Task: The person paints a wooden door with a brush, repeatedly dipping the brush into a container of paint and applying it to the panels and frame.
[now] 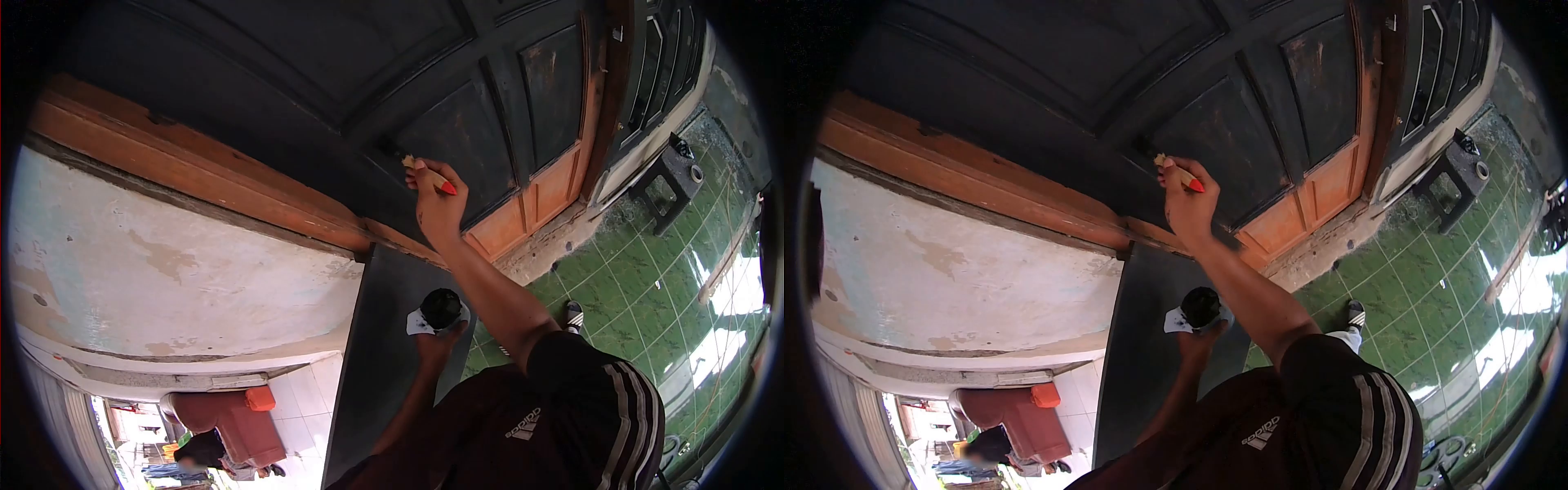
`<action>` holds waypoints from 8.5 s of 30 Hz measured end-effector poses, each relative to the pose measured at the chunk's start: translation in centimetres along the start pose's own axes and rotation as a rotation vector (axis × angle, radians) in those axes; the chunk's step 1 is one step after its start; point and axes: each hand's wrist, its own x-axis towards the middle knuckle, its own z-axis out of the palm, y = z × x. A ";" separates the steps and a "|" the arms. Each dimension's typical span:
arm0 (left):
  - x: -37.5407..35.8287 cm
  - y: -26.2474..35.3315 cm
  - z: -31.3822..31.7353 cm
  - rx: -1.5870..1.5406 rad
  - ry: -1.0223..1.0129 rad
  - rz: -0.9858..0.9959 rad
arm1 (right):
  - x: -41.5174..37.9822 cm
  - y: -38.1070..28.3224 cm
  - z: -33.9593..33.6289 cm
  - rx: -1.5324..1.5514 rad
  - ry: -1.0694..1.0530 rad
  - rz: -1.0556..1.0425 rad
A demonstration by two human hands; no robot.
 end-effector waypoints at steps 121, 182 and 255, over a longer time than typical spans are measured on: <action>2.4 4.0 10.3 -0.244 0.297 0.154 | 16.3 -9.6 -9.1 -0.623 -0.421 -0.518; -0.5 1.1 9.5 0.058 0.338 0.078 | 9.3 -5.6 -7.8 -0.449 -0.403 -0.191; 2.3 9.9 3.3 0.041 -0.001 0.365 | 10.2 -7.3 -14.0 0.589 0.054 0.209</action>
